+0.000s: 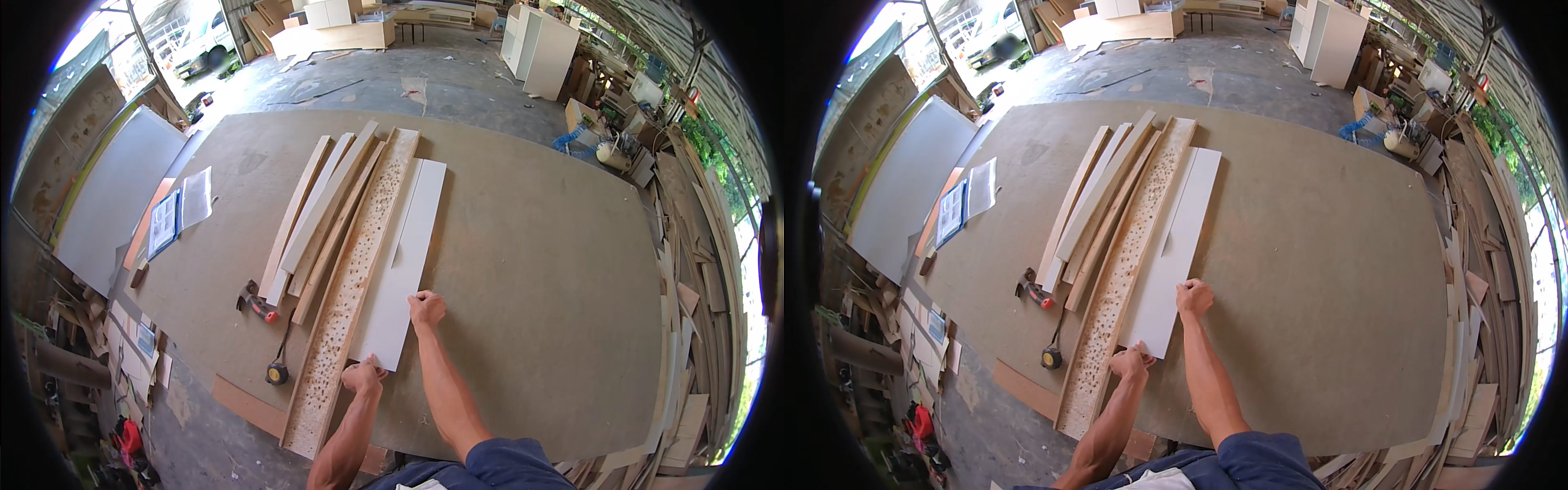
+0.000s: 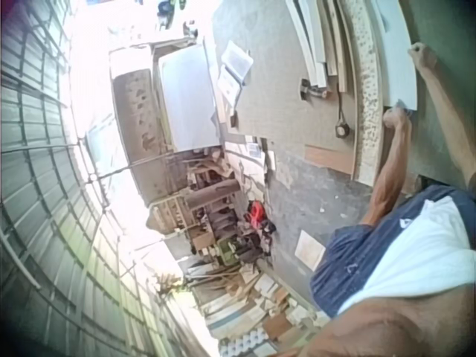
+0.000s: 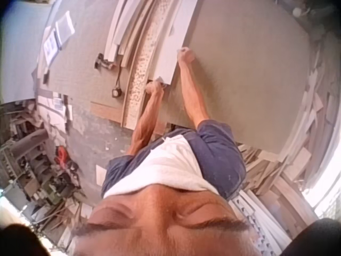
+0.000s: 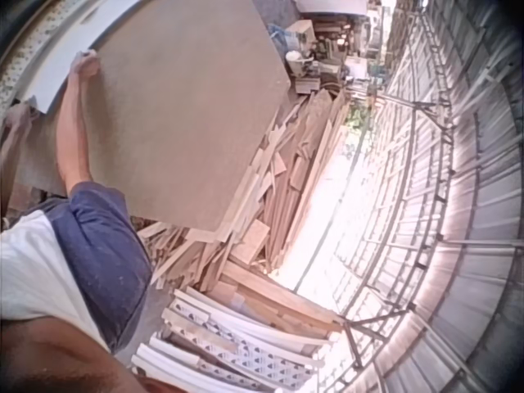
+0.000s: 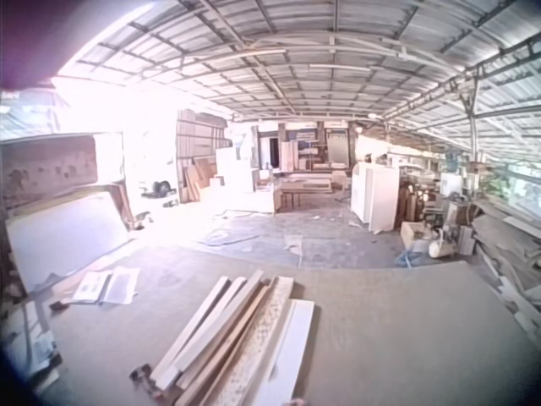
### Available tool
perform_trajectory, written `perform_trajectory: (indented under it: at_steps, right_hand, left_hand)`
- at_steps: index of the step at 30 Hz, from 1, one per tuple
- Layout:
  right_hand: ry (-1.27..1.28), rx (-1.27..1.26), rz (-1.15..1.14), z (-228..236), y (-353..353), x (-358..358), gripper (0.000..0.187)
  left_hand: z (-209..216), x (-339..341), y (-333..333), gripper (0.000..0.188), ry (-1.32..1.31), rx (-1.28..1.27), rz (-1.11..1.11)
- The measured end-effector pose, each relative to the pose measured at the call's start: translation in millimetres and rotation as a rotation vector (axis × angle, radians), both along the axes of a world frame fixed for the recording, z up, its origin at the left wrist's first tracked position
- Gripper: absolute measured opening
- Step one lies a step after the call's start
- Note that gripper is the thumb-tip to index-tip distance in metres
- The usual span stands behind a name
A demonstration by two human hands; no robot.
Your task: The person marks a wood plank with a pencil and aligns it with other planks on a worktable.
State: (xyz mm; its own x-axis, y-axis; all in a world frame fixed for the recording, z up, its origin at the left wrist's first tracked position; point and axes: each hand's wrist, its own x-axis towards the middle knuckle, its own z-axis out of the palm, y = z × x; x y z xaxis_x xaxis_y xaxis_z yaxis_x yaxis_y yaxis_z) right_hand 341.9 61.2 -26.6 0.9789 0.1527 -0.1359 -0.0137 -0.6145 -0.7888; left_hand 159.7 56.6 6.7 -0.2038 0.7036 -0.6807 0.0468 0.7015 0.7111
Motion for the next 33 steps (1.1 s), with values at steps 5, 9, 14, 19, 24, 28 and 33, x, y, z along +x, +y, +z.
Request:
perform_trajectory:
  at_steps: [5, 9, 14, 19, 24, 28, 33]
  right_hand:
    - [-0.020, -0.036, -0.005, -1, 6, 6, 0.020]
    - [0.020, -0.055, 0.001, 0, 6, 12, 0.019]
    - [-0.024, -0.064, -0.006, -1, 11, 18, 0.017]
    - [0.012, -0.088, -0.016, 3, 17, 27, 0.017]
    - [0.006, -0.100, -0.028, 2, 22, 30, 0.017]
    - [-0.019, -0.074, -0.040, -4, 26, 36, 0.017]
    - [0.000, -0.117, -0.030, -13, 33, 50, 0.018]
  left_hand:
    - [-2, 4, 3, 0.020, 0.002, 0.007, 0.014]
    - [5, 12, 4, 0.020, 0.025, 0.000, -0.001]
    - [7, 16, 8, 0.020, -0.004, -0.008, 0.007]
    - [13, 27, 12, 0.020, 0.022, -0.043, 0.018]
    - [7, 32, 17, 0.020, 0.034, -0.041, 0.037]
    - [2, 37, 22, 0.020, 0.042, -0.058, 0.042]
    - [12, 47, 24, 0.021, 0.080, -0.079, 0.045]
